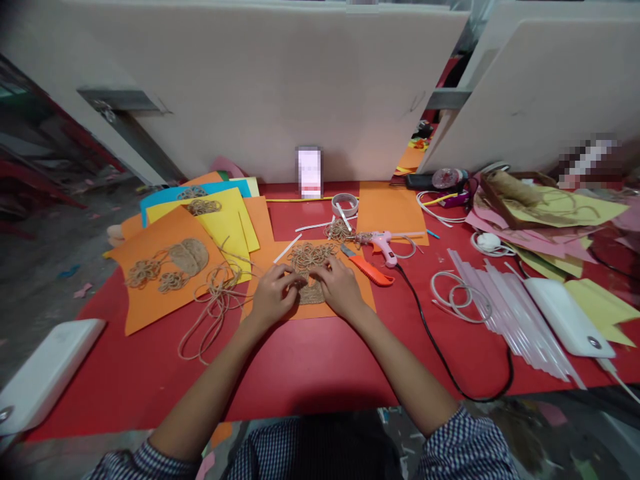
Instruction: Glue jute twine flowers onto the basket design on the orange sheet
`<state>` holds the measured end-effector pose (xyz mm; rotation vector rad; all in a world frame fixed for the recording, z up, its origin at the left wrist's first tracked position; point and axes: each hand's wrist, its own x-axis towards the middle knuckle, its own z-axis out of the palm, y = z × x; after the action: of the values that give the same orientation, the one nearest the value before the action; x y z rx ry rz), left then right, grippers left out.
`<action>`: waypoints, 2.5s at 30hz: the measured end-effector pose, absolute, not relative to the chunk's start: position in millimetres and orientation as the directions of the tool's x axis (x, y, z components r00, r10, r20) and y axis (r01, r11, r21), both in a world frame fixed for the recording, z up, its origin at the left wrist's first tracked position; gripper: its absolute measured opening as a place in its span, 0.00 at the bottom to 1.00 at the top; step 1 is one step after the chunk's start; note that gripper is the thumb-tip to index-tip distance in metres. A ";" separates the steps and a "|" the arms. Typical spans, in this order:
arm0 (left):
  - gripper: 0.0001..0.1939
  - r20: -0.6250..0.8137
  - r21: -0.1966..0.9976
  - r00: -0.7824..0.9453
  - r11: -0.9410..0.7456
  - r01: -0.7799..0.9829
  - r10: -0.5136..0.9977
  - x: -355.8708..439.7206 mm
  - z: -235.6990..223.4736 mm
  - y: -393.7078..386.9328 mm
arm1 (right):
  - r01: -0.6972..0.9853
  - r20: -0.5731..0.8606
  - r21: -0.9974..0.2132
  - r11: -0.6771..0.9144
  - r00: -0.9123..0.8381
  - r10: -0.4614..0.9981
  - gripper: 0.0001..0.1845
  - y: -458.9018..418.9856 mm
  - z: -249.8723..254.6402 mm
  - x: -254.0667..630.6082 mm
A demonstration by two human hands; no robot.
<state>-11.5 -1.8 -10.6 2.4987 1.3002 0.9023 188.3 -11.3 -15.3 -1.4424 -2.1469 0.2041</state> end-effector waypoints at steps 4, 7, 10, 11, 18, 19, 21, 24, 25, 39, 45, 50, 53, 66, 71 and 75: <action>0.16 0.413 0.392 0.496 -0.641 0.660 0.764 -11.5 -11.3 -1.7 | 0.814 0.361 -0.404 0.417 -0.277 0.890 0.14 -11.4 -15.9 188.0; 0.16 0.399 0.379 0.506 -0.640 0.669 0.765 -10.9 -11.2 -1.7 | 0.818 0.372 -0.405 0.409 -0.261 0.891 0.15 -11.3 -15.2 187.8; 0.16 0.394 0.386 0.493 -0.626 0.678 0.776 -10.3 -10.9 -1.7 | 0.820 0.369 -0.416 0.394 -0.244 0.897 0.16 -11.4 -14.2 187.6; 0.16 0.393 0.388 0.489 -0.623 0.680 0.779 -10.2 -10.8 -1.7 | 0.817 0.369 -0.422 0.394 -0.242 0.897 0.16 -11.6 -13.7 187.6; 0.16 0.410 0.405 0.477 -0.624 0.669 0.778 -10.7 -10.0 -2.6 | 0.797 0.424 -0.436 0.418 -0.228 0.876 0.14 -13.7 -12.6 191.0; 0.15 0.412 0.412 0.472 -0.621 0.667 0.780 -10.8 -9.7 -2.8 | 0.802 0.421 -0.428 0.417 -0.232 0.877 0.14 -13.7 -13.2 191.5; 0.15 0.412 0.429 0.456 -0.610 0.667 0.789 -10.7 -9.2 -3.3 | 0.812 0.410 -0.410 0.415 -0.242 0.879 0.14 -13.2 -14.3 192.0; 0.14 0.412 0.446 0.444 -0.601 0.663 0.796 -10.2 -7.9 -3.7 | 0.823 0.401 -0.393 0.411 -0.249 0.882 0.14 -12.8 -15.4 192.9; 0.14 0.413 0.450 0.442 -0.600 0.661 0.796 -10.1 -7.2 -3.6 | 0.820 0.405 -0.395 0.414 -0.249 0.880 0.14 -12.9 -15.5 193.4; 0.11 0.331 0.149 0.136 -0.194 0.970 0.934 -55.7 9.1 20.2 | 0.760 0.463 -0.440 0.477 -0.263 0.846 0.13 -14.7 -15.6 196.4; 0.24 0.246 0.052 -0.038 0.026 0.998 0.968 -62.6 9.7 22.5 | 0.743 0.437 -0.461 0.485 -0.286 0.853 0.14 -15.0 -18.3 197.4; 0.22 0.229 0.002 -0.015 0.015 1.000 0.973 -58.9 7.6 20.0 | 0.734 0.437 -0.469 0.491 -0.291 0.851 0.14 -15.8 -19.2 197.8; 0.20 0.212 -0.013 0.000 0.002 1.000 0.977 -58.3 8.8 19.1 | 0.736 0.431 -0.461 0.495 -0.302 0.850 0.14 -16.8 -18.0 198.0; 0.23 0.222 -0.033 -0.051 0.060 0.998 0.974 -58.4 6.8 17.9 | 0.742 0.437 -0.457 0.492 -0.294 0.850 0.14 -16.2 -18.1 198.9; 0.18 0.255 -0.043 0.002 0.009 0.999 0.967 -62.1 9.1 17.9 | 0.726 0.488 -0.482 0.490 -0.242 0.839 0.15 -15.2 -14.7 202.0; 0.18 0.266 -0.028 0.058 -0.053 0.998 0.962 -62.2 11.1 19.6 | 0.746 0.524 -0.485 0.456 -0.169 0.835 0.15 -12.9 -12.5 205.7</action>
<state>-62.2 19.6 11.1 2.4230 2.2898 0.2966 205.7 -12.9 -12.5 -1.3218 -1.9436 0.1473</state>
